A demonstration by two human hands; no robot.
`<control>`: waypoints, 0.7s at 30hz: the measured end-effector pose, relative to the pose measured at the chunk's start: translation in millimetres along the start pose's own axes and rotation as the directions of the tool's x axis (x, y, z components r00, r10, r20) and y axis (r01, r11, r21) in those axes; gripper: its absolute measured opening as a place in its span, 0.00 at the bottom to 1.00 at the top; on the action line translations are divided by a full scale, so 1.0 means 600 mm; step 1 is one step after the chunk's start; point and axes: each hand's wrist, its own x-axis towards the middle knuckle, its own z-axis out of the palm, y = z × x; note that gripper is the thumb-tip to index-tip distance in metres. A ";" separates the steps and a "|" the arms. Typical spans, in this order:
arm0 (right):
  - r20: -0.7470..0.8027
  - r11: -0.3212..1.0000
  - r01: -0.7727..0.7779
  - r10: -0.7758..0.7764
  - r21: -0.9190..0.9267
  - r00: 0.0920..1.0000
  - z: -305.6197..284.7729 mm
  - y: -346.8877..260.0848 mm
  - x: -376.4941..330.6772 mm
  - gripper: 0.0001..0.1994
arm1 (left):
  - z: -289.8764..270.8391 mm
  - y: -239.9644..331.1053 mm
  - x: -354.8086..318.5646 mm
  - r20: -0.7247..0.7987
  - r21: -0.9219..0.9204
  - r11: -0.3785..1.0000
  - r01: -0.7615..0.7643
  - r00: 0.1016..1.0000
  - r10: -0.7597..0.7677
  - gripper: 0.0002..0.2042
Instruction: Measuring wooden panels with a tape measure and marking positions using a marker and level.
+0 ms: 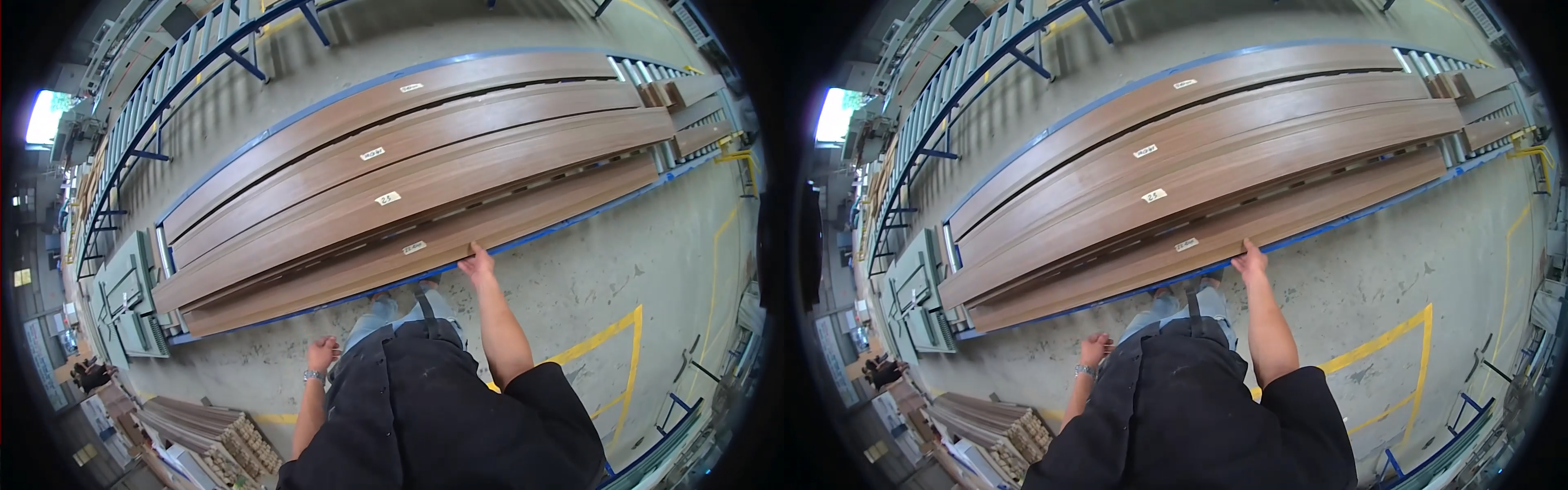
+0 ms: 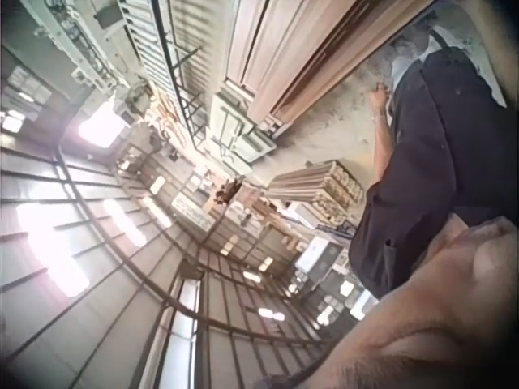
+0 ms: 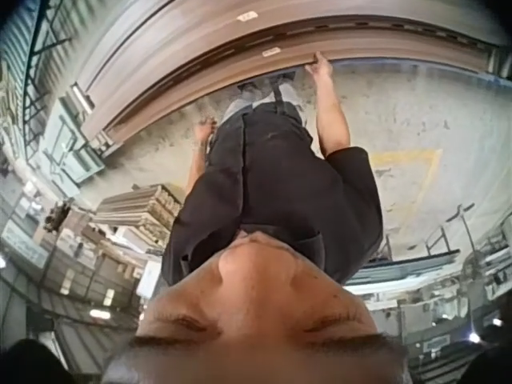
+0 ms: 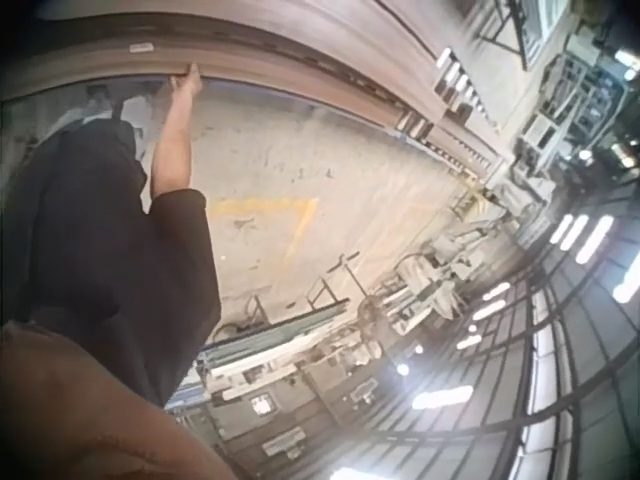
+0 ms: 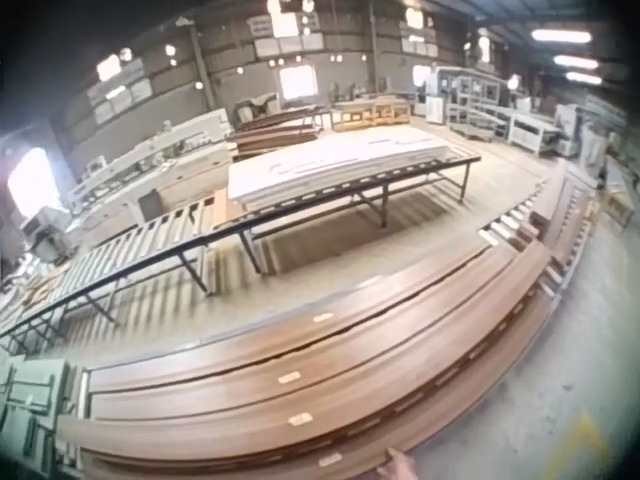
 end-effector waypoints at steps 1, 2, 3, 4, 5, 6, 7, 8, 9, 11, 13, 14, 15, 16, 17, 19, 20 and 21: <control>-0.032 1.000 0.002 -0.003 -0.005 0.999 0.016 -0.009 0.000 0.32 | 0.003 -0.004 -0.013 -0.016 0.003 1.000 0.018 1.000 -0.018 0.13; -0.065 1.000 0.005 -0.006 -0.010 0.998 0.027 -0.011 -0.005 0.33 | 0.004 -0.007 -0.026 0.002 0.010 0.999 0.032 0.999 -0.032 0.14; -0.061 1.000 -0.015 0.014 -0.021 0.998 0.032 -0.011 -0.012 0.33 | 0.001 -0.014 -0.035 0.020 0.014 0.999 0.046 0.999 -0.046 0.14; -0.029 0.998 -0.059 0.060 0.024 0.998 0.036 -0.010 -0.020 0.33 | -0.004 -0.016 -0.037 -0.003 0.013 0.999 0.048 0.999 -0.048 0.15; 0.000 0.993 -0.095 0.095 0.067 0.995 0.034 -0.012 -0.025 0.33 | -0.007 -0.015 -0.038 -0.009 0.009 0.998 0.061 0.998 -0.061 0.15; 0.000 0.993 -0.101 0.102 0.055 0.995 0.031 -0.011 -0.024 0.33 | -0.008 -0.009 -0.034 -0.031 -0.026 0.998 0.050 0.998 -0.051 0.15; 0.007 0.995 -0.083 0.083 0.053 0.997 0.027 -0.009 -0.025 0.33 | -0.005 -0.003 -0.030 -0.054 -0.062 0.997 0.036 0.998 -0.040 0.15; 0.016 0.997 -0.062 0.061 0.051 0.998 0.024 -0.005 -0.024 0.32 | -0.002 0.006 -0.029 -0.074 -0.054 0.998 0.023 0.997 -0.027 0.16; 0.020 0.998 -0.058 0.057 0.041 0.998 0.013 0.001 -0.014 0.32 | 0.001 0.012 -0.021 -0.077 -0.066 0.998 0.022 0.997 -0.027 0.16; 0.152 0.994 -0.065 0.052 0.082 0.987 -0.011 0.011 0.001 0.30 | 0.007 0.020 -0.003 -0.053 -0.084 0.996 0.017 0.998 -0.022 0.16; 0.168 0.998 -0.045 0.037 0.044 0.985 -0.013 0.008 -0.001 0.29 | 0.020 0.033 0.016 -0.022 -0.159 0.987 0.035 0.999 -0.039 0.17; 0.179 0.999 -0.028 0.024 0.019 0.984 -0.011 0.009 -0.005 0.29 | 0.025 0.036 0.024 0.013 -0.219 0.974 0.054 0.999 -0.053 0.18; 0.183 1.000 -0.029 0.028 0.006 0.983 -0.009 0.007 -0.011 0.29 | 0.032 0.043 0.032 0.008 -0.231 0.971 0.059 0.998 -0.059 0.18; 0.176 1.000 -0.005 0.008 -0.017 0.984 -0.008 0.005 -0.017 0.28 | 0.045 0.051 0.040 0.046 -0.356 0.930 0.092 0.996 -0.081 0.20; 0.176 0.999 0.021 -0.014 -0.040 0.984 -0.001 0.000 -0.023 0.28 | 0.056 0.059 0.048 0.082 -0.478 0.870 0.122 0.992 -0.094 0.22; 0.200 0.999 0.016 -0.006 -0.048 0.980 0.001 -0.002 -0.030 0.27 | 0.075 0.059 0.086 0.093 -0.657 0.745 0.119 0.993 -0.076 0.27; 0.204 0.999 0.015 -0.006 -0.044 0.979 -0.001 -0.009 -0.029 0.26 | 0.096 0.073 0.099 0.075 -0.728 0.677 0.111 0.994 -0.082 0.28; 0.180 0.997 0.030 -0.017 -0.069 0.983 -0.001 -0.021 -0.031 0.25 | 0.117 0.090 0.110 0.053 -0.793 0.602 0.097 0.995 -0.090 0.30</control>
